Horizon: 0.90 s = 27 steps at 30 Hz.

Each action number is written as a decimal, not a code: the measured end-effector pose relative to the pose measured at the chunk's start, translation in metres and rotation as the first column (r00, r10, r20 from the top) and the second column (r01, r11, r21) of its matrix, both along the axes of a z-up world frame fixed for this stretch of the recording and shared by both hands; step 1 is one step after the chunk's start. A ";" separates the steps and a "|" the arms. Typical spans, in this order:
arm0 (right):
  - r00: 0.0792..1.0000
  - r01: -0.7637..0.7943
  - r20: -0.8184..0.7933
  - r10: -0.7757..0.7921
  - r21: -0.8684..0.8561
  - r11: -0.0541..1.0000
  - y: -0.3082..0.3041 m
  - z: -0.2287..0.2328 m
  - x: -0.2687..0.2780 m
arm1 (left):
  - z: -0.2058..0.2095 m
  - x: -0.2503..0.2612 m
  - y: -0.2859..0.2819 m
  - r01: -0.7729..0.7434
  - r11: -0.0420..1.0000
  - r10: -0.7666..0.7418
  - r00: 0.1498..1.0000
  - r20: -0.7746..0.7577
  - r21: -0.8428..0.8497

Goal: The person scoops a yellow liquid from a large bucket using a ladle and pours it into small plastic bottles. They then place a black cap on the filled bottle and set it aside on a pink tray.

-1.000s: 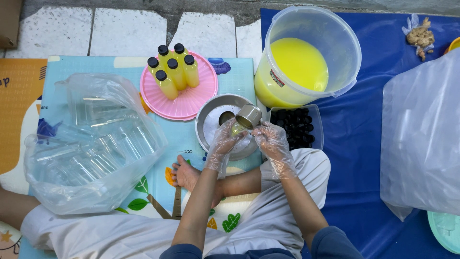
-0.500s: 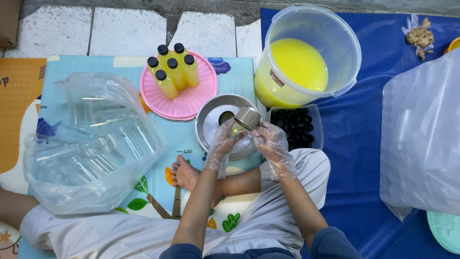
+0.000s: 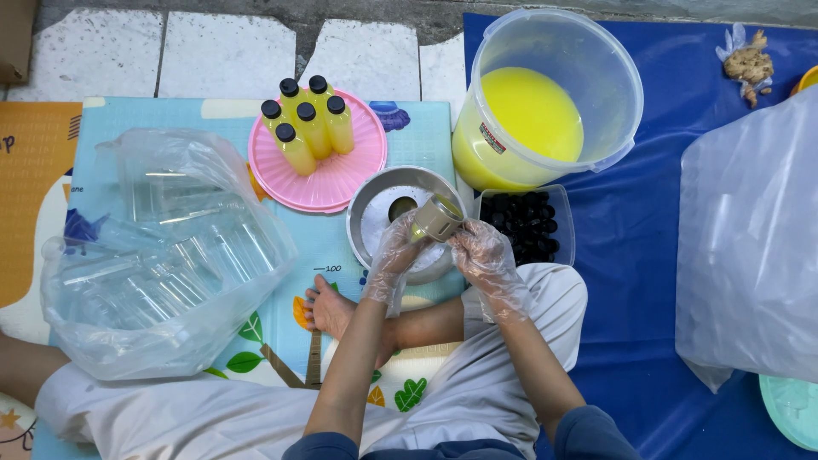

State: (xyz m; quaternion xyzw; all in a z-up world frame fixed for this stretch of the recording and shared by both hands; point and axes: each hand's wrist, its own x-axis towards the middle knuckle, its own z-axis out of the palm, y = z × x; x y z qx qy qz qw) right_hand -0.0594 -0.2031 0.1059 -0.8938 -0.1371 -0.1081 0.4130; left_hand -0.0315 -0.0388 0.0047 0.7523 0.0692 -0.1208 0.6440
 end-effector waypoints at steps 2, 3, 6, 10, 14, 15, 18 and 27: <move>0.977 -0.082 -0.182 0.115 0.178 0.981 -0.005 0.007 0.001 | 0.011 -0.001 -0.003 -0.003 1.000 0.002 1.000 -0.018 -0.015; 0.977 -0.081 -0.182 0.114 0.178 0.981 -0.007 -0.011 0.003 | 0.015 0.000 -0.001 -0.001 1.000 0.001 1.000 -0.018 -0.014; 0.973 -0.006 -0.225 0.055 0.213 0.977 -0.014 -0.050 0.014 | 0.021 0.000 0.004 0.014 1.000 -0.015 1.000 -0.026 -0.027; 0.941 0.140 -0.321 0.110 0.663 0.735 -0.034 -0.021 0.050 | 0.002 -0.002 0.008 0.010 0.999 -0.010 1.000 0.001 -0.042; 0.981 0.069 -0.194 0.029 0.483 0.873 -0.076 0.032 0.093 | -0.011 0.003 0.008 0.025 1.000 -0.025 0.999 0.040 -0.018; 0.981 0.069 -0.193 0.029 0.484 0.872 -0.085 0.043 0.105 | -0.010 0.002 0.008 0.025 1.000 -0.025 0.999 0.042 -0.017; 0.996 0.090 0.001 -0.091 0.159 0.983 -0.131 0.049 0.155 | -0.008 0.000 0.009 0.032 0.999 -0.032 0.999 0.036 0.006; 0.947 0.298 0.178 -0.266 -0.797 0.526 -0.238 -0.041 0.266 | -0.014 0.001 0.010 0.052 0.998 -0.053 0.998 0.036 0.018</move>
